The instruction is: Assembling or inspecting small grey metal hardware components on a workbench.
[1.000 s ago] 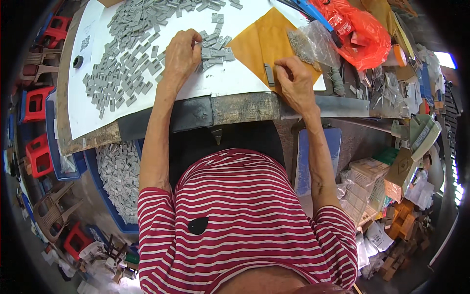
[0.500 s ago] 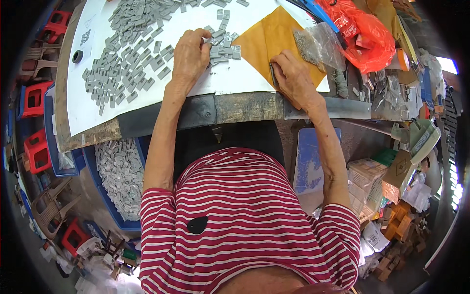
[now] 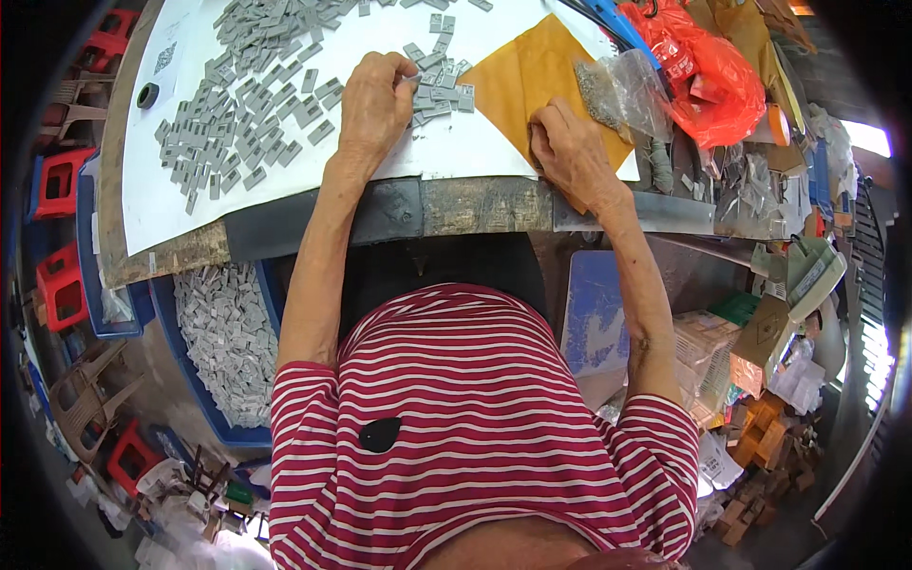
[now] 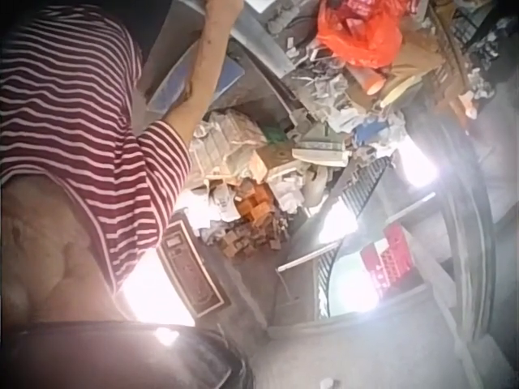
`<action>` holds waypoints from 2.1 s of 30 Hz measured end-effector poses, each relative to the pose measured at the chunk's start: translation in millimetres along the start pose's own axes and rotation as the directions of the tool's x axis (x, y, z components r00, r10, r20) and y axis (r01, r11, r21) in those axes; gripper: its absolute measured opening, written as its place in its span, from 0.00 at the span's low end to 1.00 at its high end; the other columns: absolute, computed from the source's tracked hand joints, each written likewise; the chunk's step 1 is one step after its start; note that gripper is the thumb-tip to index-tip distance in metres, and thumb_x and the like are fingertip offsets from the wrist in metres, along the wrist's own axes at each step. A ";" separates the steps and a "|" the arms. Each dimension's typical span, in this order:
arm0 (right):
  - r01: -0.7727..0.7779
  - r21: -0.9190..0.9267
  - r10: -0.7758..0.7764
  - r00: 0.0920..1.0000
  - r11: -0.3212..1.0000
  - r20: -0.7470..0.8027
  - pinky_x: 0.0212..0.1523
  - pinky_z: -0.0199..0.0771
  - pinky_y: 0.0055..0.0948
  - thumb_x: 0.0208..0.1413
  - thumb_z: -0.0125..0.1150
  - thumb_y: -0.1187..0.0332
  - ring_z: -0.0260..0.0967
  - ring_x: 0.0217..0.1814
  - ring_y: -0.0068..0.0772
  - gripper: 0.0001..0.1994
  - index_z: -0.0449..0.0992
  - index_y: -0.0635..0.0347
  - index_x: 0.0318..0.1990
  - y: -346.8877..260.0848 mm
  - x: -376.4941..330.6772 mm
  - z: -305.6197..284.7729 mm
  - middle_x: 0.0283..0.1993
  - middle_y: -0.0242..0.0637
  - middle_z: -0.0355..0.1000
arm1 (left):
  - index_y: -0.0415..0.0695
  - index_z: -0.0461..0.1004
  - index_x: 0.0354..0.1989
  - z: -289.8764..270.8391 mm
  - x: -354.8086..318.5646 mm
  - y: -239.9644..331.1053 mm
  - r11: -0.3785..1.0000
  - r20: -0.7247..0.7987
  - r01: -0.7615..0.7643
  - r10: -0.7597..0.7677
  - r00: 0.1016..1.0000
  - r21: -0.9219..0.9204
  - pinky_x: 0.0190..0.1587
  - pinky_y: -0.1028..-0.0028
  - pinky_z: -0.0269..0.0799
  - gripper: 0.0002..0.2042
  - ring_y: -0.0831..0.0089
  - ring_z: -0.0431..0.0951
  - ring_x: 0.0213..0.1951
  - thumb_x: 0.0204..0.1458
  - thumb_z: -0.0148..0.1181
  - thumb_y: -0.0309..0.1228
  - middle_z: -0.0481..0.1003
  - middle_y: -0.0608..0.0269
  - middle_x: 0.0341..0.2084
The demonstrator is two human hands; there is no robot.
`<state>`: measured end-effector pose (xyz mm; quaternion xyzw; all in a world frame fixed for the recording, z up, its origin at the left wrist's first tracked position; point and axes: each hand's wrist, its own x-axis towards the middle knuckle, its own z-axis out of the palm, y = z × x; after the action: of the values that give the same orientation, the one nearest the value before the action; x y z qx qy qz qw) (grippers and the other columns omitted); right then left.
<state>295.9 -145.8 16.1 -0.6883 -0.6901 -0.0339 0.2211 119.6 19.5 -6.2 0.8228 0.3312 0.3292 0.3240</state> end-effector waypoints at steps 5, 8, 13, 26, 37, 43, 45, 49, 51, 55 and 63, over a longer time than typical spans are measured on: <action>-0.029 0.072 0.030 1.000 0.997 -0.007 0.28 0.65 0.41 0.46 0.52 0.76 0.65 0.28 0.49 0.04 0.65 0.63 0.30 3.2 -2.3 0.2 0.29 0.45 0.63 | 0.37 0.71 0.28 0.7 -1.3 -3.8 0.997 -0.032 -0.065 0.064 0.997 -0.030 0.32 0.67 0.66 0.05 0.63 0.69 0.27 0.41 0.54 0.22 0.69 0.55 0.24; -0.129 0.200 0.134 0.991 0.971 -0.012 0.29 0.66 0.38 0.46 0.52 0.75 0.66 0.28 0.46 0.04 0.66 0.63 0.30 1.5 -2.4 -3.8 0.28 0.44 0.64 | 0.37 0.72 0.31 -1.6 -0.6 -2.9 0.997 -0.020 -0.071 0.070 0.997 -0.026 0.30 0.75 0.67 0.06 0.73 0.70 0.24 0.44 0.55 0.24 0.71 0.60 0.27; -0.450 0.459 0.432 0.889 0.766 0.150 0.24 0.63 0.25 0.49 0.53 0.72 0.64 0.22 0.27 0.05 0.69 0.65 0.27 3.0 1.7 -10.8 0.21 0.33 0.65 | 0.38 0.72 0.31 -4.0 0.6 1.3 0.991 -0.079 -0.128 0.125 0.989 -0.032 0.29 0.77 0.66 0.06 0.76 0.68 0.24 0.44 0.56 0.25 0.71 0.62 0.26; -0.468 0.829 0.456 0.693 -0.306 0.559 0.16 0.55 0.14 0.49 0.54 0.75 0.59 0.18 0.16 0.05 0.70 0.69 0.27 15.3 4.3 -25.7 0.23 0.37 0.67 | 0.37 0.73 0.33 -16.2 -15.6 38.2 0.825 0.102 0.217 -0.192 0.976 -0.523 0.28 0.85 0.66 0.08 0.85 0.69 0.24 0.45 0.56 0.25 0.73 0.69 0.23; -0.436 0.859 0.451 0.731 -0.266 0.511 0.18 0.61 0.14 0.51 0.53 0.75 0.63 0.20 0.18 0.04 0.70 0.69 0.31 -25.8 8.1 -26.3 0.26 0.40 0.69 | 0.38 0.73 0.38 -24.3 -41.4 54.6 0.643 0.351 0.408 -0.224 0.909 -0.648 0.28 0.84 0.64 0.10 0.84 0.69 0.24 0.47 0.55 0.26 0.73 0.68 0.22; -0.430 0.888 0.474 0.755 -0.163 0.452 0.18 0.64 0.13 0.50 0.55 0.77 0.64 0.20 0.17 0.03 0.70 0.68 0.31 -59.7 16.9 -12.3 0.25 0.37 0.70 | 0.36 0.73 0.38 -25.9 -50.2 48.0 0.590 0.350 0.444 -0.274 0.896 -0.674 0.26 0.85 0.65 0.10 0.84 0.69 0.23 0.47 0.53 0.24 0.72 0.67 0.22; -0.422 0.892 0.472 0.761 -0.160 0.445 0.18 0.64 0.14 0.49 0.55 0.77 0.64 0.20 0.17 0.03 0.71 0.68 0.31 -65.8 19.9 -6.6 0.24 0.36 0.70 | 0.35 0.73 0.38 -27.0 -50.9 47.2 0.577 0.345 0.439 -0.271 0.898 -0.688 0.25 0.86 0.65 0.10 0.85 0.69 0.22 0.46 0.52 0.23 0.72 0.66 0.22; -0.446 0.887 0.457 0.768 -0.121 0.449 0.18 0.63 0.13 0.49 0.55 0.76 0.63 0.19 0.16 0.03 0.71 0.67 0.31 -74.7 24.1 -1.5 0.23 0.34 0.69 | 0.35 0.73 0.39 -28.8 -52.1 46.3 0.532 0.371 0.460 -0.272 0.888 -0.710 0.25 0.85 0.65 0.11 0.84 0.69 0.22 0.46 0.51 0.22 0.71 0.66 0.22; -0.455 0.881 0.445 0.767 -0.129 0.462 0.18 0.62 0.13 0.49 0.56 0.76 0.63 0.19 0.15 0.03 0.71 0.67 0.30 -76.9 24.8 0.3 0.22 0.33 0.69 | 0.35 0.73 0.39 -27.8 -52.5 45.5 0.506 0.380 0.472 -0.280 0.882 -0.722 0.25 0.85 0.65 0.11 0.84 0.70 0.22 0.46 0.51 0.22 0.71 0.66 0.22; -0.456 0.882 0.432 0.777 -0.117 0.459 0.18 0.62 0.12 0.50 0.56 0.75 0.62 0.19 0.15 0.03 0.71 0.66 0.30 -77.5 24.3 3.0 0.21 0.31 0.68 | 0.33 0.71 0.39 -25.5 -51.6 44.5 0.421 0.401 0.472 -0.251 0.881 -0.775 0.25 0.85 0.68 0.10 0.81 0.72 0.22 0.48 0.51 0.22 0.72 0.63 0.22; -0.447 0.891 0.419 0.795 -0.084 0.438 0.20 0.61 0.12 0.50 0.57 0.73 0.61 0.19 0.14 0.05 0.72 0.66 0.31 -74.5 18.0 7.6 0.20 0.29 0.67 | 0.30 0.67 0.36 -24.9 -52.1 47.0 0.372 0.403 0.480 -0.268 0.875 -0.795 0.24 0.83 0.73 0.08 0.76 0.76 0.22 0.50 0.52 0.23 0.73 0.57 0.22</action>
<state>222.9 -130.1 34.8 -0.5402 -0.2718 0.5125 0.6096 87.0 -38.9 26.3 0.4690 0.2571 0.2811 0.7968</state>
